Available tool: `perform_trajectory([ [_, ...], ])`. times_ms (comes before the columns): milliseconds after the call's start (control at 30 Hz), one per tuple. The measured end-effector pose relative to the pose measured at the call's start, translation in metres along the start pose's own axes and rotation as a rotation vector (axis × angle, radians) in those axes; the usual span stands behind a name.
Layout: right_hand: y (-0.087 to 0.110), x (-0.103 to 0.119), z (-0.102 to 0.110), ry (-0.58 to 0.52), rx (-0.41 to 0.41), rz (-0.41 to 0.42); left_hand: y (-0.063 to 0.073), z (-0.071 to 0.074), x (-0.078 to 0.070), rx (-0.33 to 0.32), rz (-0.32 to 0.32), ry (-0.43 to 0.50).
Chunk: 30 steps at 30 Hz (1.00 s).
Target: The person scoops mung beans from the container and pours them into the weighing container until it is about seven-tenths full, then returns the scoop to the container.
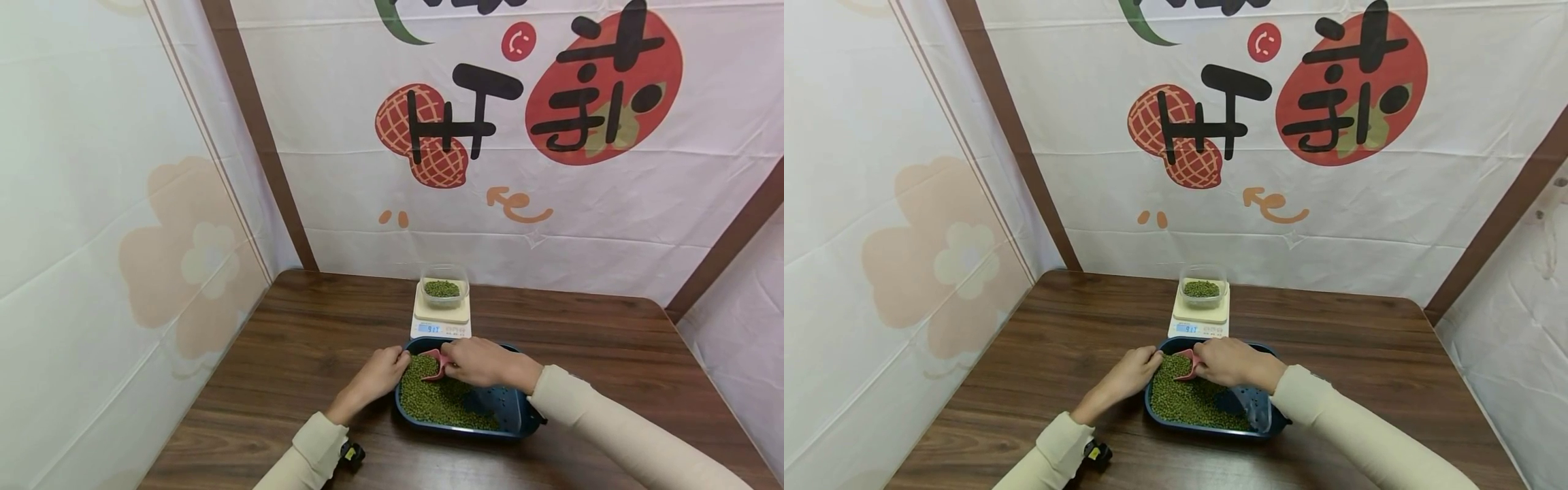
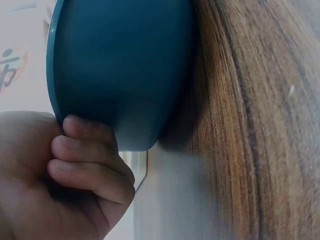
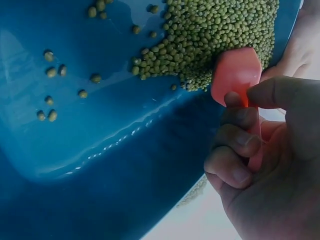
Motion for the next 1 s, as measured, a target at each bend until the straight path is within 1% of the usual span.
perform_trajectory([
  [100,0.001,-0.003,-0.001,-0.025,0.004,0.007,0.002,0.0,-0.002,-0.004,-0.004,-0.009],
  [200,0.002,-0.003,-0.001,-0.05,0.001,0.023,0.002,0.0,-0.002,0.003,0.012,-0.019],
  [233,0.003,-0.003,0.0,-0.054,0.0,0.027,0.006,0.002,-0.007,0.015,0.049,-0.023],
  [333,0.004,-0.003,0.001,-0.075,-0.008,0.039,0.004,0.001,-0.006,0.019,0.061,-0.037],
  [467,0.006,-0.006,0.002,-0.098,-0.012,0.034,0.004,0.0,-0.006,0.02,0.064,-0.043],
  [633,0.009,-0.011,0.002,-0.135,-0.013,0.017,0.006,0.001,-0.007,0.028,0.068,-0.026],
  [933,0.015,-0.019,0.001,-0.13,-0.06,0.041,0.007,0.001,-0.006,0.034,0.06,-0.023],
  [1000,0.017,-0.02,0.002,-0.139,-0.071,0.041,0.006,0.001,-0.006,0.033,0.046,-0.008],
])
Point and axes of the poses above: each hand's wrist, its own y-axis away from the middle knuckle, its own z-axis out of the back of the hand, x = y × z, the point moved 10 cm from there along -y, towards the middle knuckle, and after that the axes turned 11 degrees about z, right-handed, at the moved point
